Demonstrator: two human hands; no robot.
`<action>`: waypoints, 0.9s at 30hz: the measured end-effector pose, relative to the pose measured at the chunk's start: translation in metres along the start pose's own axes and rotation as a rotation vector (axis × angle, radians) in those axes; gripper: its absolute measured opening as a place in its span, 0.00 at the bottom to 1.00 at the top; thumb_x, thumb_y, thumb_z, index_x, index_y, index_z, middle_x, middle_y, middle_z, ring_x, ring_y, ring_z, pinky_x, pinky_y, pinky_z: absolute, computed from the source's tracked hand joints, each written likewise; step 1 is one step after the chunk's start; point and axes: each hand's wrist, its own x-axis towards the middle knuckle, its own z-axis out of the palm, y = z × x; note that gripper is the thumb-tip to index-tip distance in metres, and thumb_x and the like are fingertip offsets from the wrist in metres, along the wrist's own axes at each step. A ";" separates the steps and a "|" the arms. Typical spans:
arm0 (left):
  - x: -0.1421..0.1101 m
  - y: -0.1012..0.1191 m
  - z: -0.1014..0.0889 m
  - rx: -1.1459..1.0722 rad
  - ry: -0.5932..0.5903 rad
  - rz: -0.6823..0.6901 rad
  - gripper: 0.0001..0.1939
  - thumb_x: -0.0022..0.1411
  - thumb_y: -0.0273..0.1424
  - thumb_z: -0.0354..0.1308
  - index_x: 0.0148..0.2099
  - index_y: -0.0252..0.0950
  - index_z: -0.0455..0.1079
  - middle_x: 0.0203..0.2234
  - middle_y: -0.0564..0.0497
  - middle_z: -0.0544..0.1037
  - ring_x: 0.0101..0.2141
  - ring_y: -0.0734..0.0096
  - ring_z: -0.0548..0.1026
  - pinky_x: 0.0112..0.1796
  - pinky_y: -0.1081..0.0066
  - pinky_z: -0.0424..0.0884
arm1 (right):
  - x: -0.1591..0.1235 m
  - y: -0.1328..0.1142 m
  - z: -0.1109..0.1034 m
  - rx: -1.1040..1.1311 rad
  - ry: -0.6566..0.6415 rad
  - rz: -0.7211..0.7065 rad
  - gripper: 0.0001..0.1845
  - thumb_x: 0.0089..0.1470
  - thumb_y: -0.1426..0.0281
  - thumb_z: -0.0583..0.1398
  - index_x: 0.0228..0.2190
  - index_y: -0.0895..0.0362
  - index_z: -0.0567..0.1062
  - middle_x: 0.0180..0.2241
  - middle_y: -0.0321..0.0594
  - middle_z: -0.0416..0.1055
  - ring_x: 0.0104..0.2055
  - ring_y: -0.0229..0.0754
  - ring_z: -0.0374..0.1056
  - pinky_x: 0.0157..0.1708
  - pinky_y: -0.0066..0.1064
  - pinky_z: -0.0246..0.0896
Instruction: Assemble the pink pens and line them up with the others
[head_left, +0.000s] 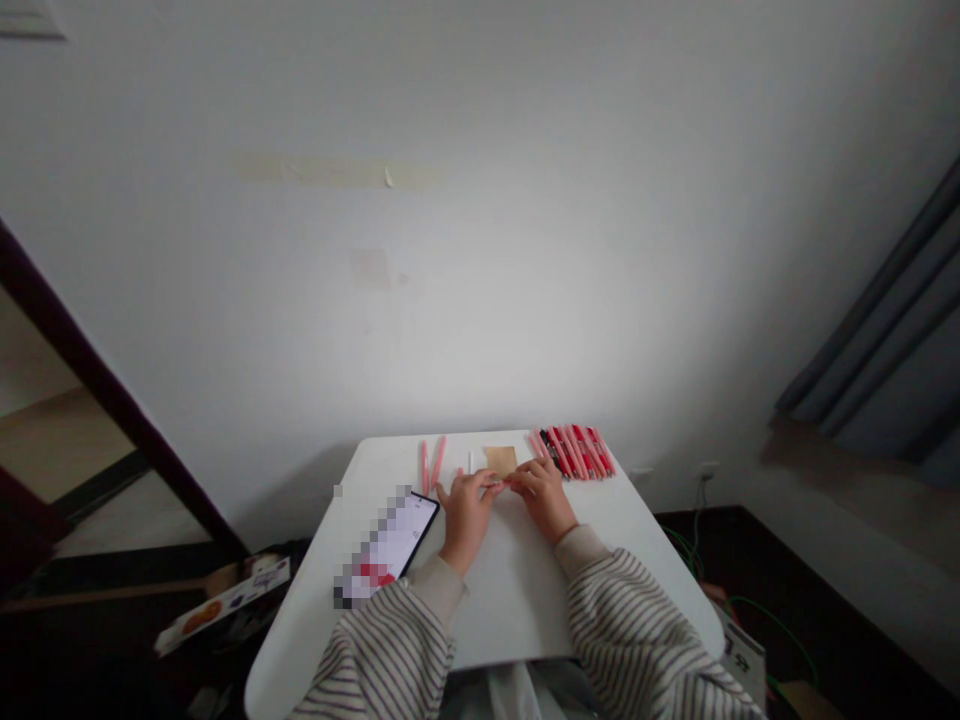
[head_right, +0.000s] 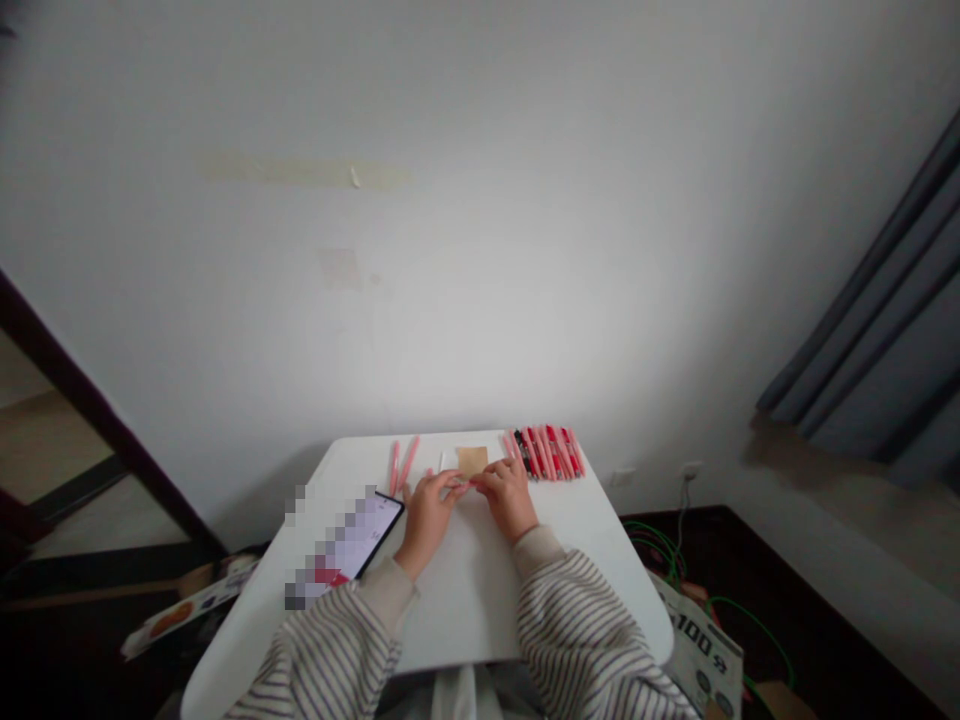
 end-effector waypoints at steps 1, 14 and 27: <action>0.000 0.000 0.000 0.004 0.006 0.003 0.13 0.59 0.37 0.55 0.46 0.43 0.73 0.37 0.46 0.80 0.55 0.53 0.66 0.57 0.38 0.45 | 0.000 0.000 -0.001 0.005 0.000 0.004 0.10 0.55 0.72 0.60 0.37 0.48 0.79 0.34 0.39 0.73 0.42 0.44 0.60 0.44 0.36 0.57; 0.001 -0.006 -0.002 0.258 0.121 0.011 0.11 0.57 0.34 0.58 0.44 0.46 0.73 0.40 0.50 0.78 0.48 0.61 0.69 0.56 0.49 0.51 | 0.000 0.010 0.004 0.181 0.147 0.140 0.11 0.59 0.63 0.56 0.39 0.52 0.76 0.35 0.42 0.74 0.43 0.45 0.63 0.45 0.38 0.60; -0.001 -0.009 -0.006 0.453 0.120 -0.082 0.12 0.57 0.37 0.57 0.44 0.44 0.73 0.46 0.46 0.72 0.52 0.52 0.62 0.55 0.39 0.48 | 0.000 0.007 0.000 0.143 0.177 0.186 0.14 0.59 0.60 0.55 0.41 0.53 0.76 0.36 0.43 0.73 0.43 0.46 0.63 0.46 0.39 0.58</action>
